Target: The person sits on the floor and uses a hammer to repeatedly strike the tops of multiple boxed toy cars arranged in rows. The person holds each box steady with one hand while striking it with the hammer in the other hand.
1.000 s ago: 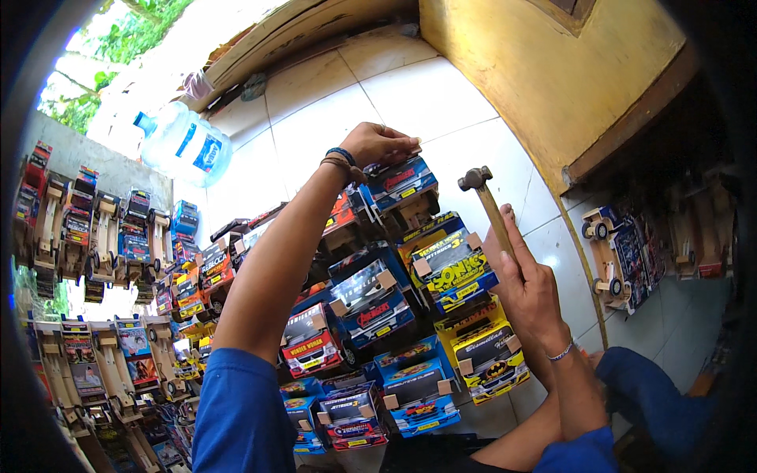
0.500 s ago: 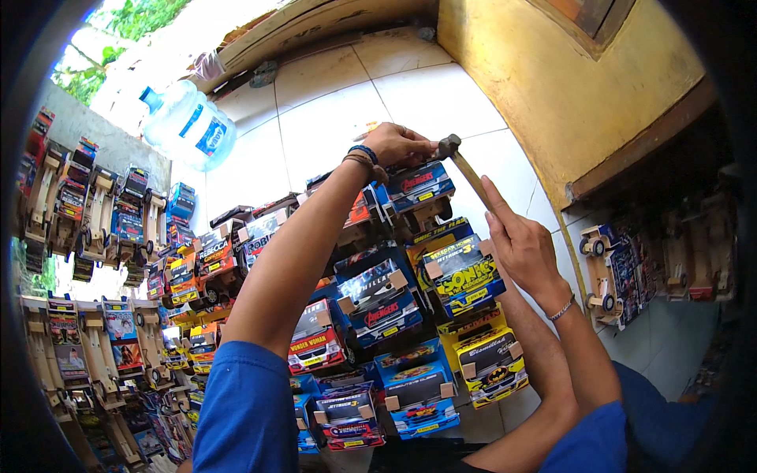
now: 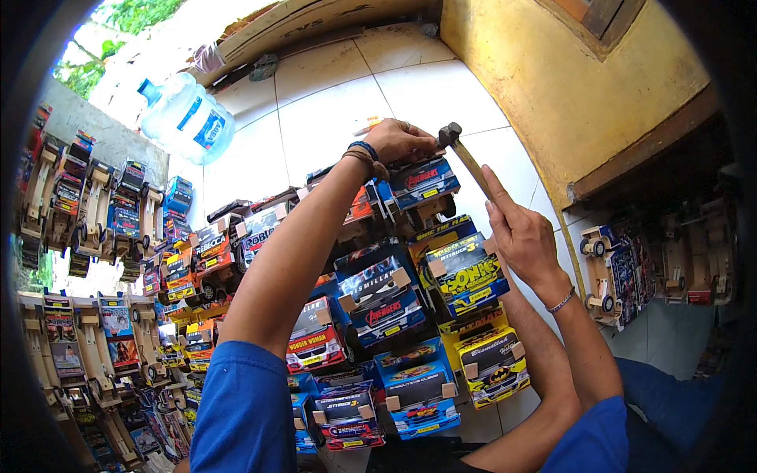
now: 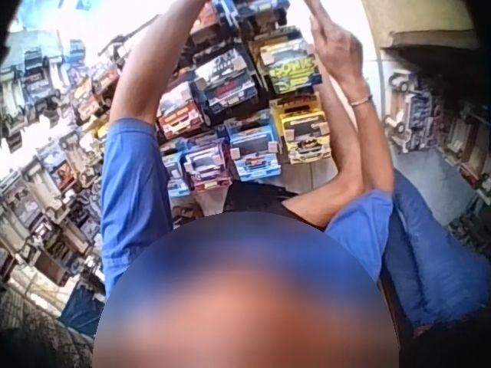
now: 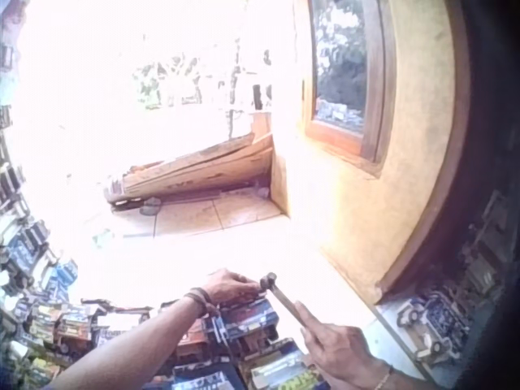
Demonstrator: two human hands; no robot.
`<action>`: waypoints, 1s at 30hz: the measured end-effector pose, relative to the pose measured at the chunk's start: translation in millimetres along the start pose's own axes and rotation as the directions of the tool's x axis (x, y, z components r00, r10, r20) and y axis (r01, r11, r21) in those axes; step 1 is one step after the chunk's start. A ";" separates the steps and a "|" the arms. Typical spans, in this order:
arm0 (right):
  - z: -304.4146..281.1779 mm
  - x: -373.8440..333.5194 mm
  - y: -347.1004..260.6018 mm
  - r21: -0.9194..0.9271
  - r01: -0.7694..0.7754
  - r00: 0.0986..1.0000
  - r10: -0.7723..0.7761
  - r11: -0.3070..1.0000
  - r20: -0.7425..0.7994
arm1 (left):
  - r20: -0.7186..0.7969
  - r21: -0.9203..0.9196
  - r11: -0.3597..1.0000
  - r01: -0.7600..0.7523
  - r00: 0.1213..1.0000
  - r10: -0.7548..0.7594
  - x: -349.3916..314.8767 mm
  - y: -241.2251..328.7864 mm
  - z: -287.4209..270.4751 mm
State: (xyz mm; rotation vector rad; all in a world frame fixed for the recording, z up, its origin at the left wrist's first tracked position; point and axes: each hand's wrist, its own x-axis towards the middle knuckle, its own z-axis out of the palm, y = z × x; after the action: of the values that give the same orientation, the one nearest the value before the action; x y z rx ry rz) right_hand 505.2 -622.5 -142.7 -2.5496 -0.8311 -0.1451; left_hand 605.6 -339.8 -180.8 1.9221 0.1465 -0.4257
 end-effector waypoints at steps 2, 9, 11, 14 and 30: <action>1.6 -0.6 0.2 0.013 0.002 1.000 -0.002 1.000 -0.004 | 0.005 -0.003 1.000 0.003 1.000 -0.003 -0.6 -0.4 0.0; 4.1 0.0 0.4 0.008 0.028 1.000 -0.029 1.000 0.012 | 0.005 -0.050 0.999 -0.007 1.000 0.007 0.1 -2.6 0.0; 4.3 -0.4 1.2 0.007 0.035 0.999 -0.035 0.999 -0.004 | -0.001 -0.038 0.999 -0.002 1.000 0.002 -0.7 -1.8 0.2; 4.2 -2.0 4.6 -0.058 0.062 0.998 -0.061 0.996 0.016 | 0.006 -0.047 0.999 0.011 1.000 -0.010 -1.9 -0.7 1.4; 2.5 5.0 19.1 -0.184 0.214 0.969 -0.232 0.960 -0.085 | 0.025 -0.021 1.000 -0.012 1.000 0.013 -0.5 -4.1 0.1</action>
State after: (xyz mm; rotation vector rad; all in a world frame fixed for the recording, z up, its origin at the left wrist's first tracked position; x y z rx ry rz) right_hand 520.3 -632.4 -151.2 -2.5724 -1.1060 -0.4376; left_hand 603.8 -338.2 -184.2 1.8950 0.1219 -0.4386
